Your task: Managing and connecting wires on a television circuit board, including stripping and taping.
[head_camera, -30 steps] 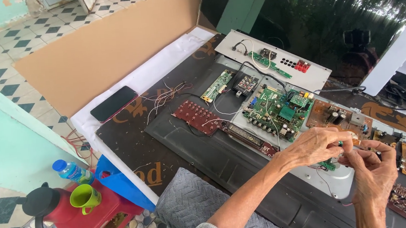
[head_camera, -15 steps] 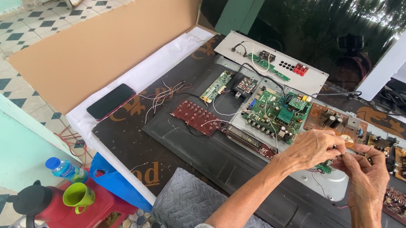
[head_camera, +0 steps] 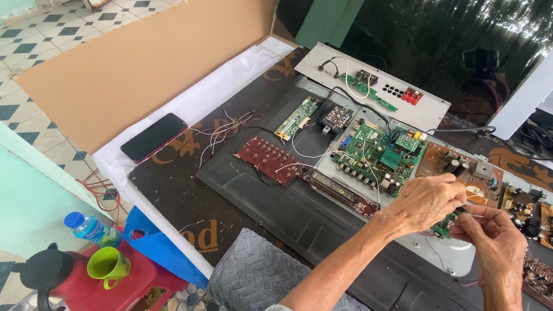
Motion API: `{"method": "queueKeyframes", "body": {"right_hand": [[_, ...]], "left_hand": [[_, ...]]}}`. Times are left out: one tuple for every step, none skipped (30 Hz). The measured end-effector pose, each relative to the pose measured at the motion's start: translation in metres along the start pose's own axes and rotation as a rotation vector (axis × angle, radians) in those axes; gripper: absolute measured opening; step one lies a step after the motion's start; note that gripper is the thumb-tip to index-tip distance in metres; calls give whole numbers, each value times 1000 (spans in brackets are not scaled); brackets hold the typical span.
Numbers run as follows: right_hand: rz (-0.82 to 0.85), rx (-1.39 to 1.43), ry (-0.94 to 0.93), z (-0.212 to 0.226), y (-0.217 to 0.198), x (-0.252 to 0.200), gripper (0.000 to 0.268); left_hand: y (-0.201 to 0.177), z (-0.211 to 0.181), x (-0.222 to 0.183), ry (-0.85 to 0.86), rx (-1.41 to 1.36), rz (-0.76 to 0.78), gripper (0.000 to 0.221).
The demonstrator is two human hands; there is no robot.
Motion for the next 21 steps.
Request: {"method": "queueKeyframes", "body": {"right_hand": [[0,-1,1,-1,0,0,19],[11,-34,13,-2,0,1,17],[22,-67,26,-3,0,1,19],[20,-66,27,-4,0,1,19],[14,-68,2,-4,0,1,19],[10,-73,-20,-4,0,1,18],[10,-73,-18,-2,0,0,18],[11,-91,-24,1,0,-1,19],[12,-109,-29,4,0,-2,20],[10,-111,-26,10,3,-4,20],[-12,-147,-9,14,4,-5,20],[-41,-188,13,17,2,-8,19],[-49,-195,21,23,7,-6,19],[-52,-266,-13,29,6,-8,17],[-53,-338,-46,34,6,-9,16],[-78,-355,-20,33,4,-10,16],[-45,-364,-57,33,4,-9,15],[-13,-369,-96,34,4,-7,14],[-41,-383,-73,27,-1,-5,14],[-18,-383,-117,22,-2,-3,12],[7,-384,-161,17,-3,-1,11]], "left_hand": [[1,1,0,-1,-1,0,9],[2,1,0,-2,-16,2,10],[3,2,0,-2,-32,3,11],[3,3,0,-1,-31,5,11],[3,4,0,3,-50,5,10],[4,5,-1,5,-70,5,10],[3,5,0,4,-71,6,10],[3,6,0,1,-71,10,10],[4,7,0,-2,-70,14,10],[1,6,-1,-3,-74,17,10],[-1,4,-1,6,-75,38,16],[1,1,-2,17,-84,65,23],[-4,2,1,19,-95,73,23],[-2,1,1,-25,-97,122,22],[2,1,3,-68,-98,172,27],[1,0,2,-59,-126,199,27],[0,1,3,-62,-107,195,27],[-1,2,5,-61,-84,190,26],[9,8,5,-47,-108,217,26],[16,17,5,-52,-81,197,16],[24,26,5,-56,-55,177,11]]}}
Point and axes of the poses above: each hand's wrist, its own x-axis towards the middle knuckle, its own y-axis out of the palm, z = x × y, the point moved 4 cm from there along x, towards the middle knuckle, and after that the axes turned 5 degrees about -y, right-handed, at the moved point
